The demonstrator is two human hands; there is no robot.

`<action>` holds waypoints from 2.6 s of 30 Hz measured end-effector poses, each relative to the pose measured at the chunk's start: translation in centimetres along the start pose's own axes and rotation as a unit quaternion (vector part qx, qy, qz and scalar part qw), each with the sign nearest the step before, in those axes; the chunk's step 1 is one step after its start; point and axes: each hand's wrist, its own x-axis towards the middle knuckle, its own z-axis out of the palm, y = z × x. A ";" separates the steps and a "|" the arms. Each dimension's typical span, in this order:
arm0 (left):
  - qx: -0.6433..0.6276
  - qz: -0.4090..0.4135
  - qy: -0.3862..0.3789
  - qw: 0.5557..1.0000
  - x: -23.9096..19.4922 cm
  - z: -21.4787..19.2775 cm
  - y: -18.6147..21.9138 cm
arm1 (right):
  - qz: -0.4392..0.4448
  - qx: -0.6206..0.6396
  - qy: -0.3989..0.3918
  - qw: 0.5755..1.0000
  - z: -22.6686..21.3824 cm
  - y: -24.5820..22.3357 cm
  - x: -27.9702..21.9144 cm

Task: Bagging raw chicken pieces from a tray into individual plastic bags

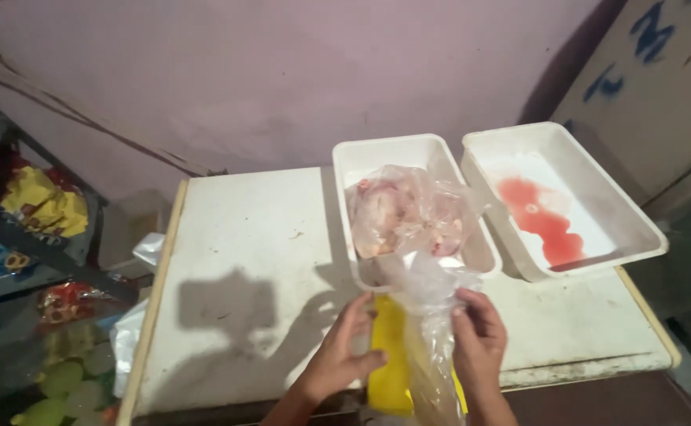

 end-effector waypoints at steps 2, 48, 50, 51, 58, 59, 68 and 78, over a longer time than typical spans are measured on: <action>-0.132 0.027 0.078 0.988 1.2 -1.1 -0.3 | 0.015 0.051 -0.105 0.993 2.9 -0.5 -1.4; -0.025 0.201 0.278 0.939 0.2 -16.1 15.8 | -0.391 -0.325 -0.311 0.803 14.4 -1.1 -3.6; -0.059 0.273 0.248 0.928 -1.0 -17.7 16.9 | -0.204 -0.347 -0.300 0.865 14.0 0.9 -2.7; -0.058 0.271 0.250 0.928 -1.2 -18.9 16.9 | -0.203 -0.347 -0.302 0.865 13.4 1.5 -2.3; -0.107 0.159 0.463 0.865 -2.6 -26.4 17.0 | -0.016 -0.216 -0.457 0.863 8.0 3.4 1.4; -0.085 0.105 0.508 0.851 -2.7 -27.2 17.1 | 0.072 -0.071 -0.528 0.843 7.0 3.3 2.3; -0.038 0.062 0.582 0.810 2.5 -38.2 -12.7 | 0.217 0.224 -0.248 0.917 0.0 12.6 3.8; -0.004 0.090 0.619 0.780 -2.0 -34.3 -21.5 | 0.410 0.147 -0.243 0.867 7.9 4.6 -4.3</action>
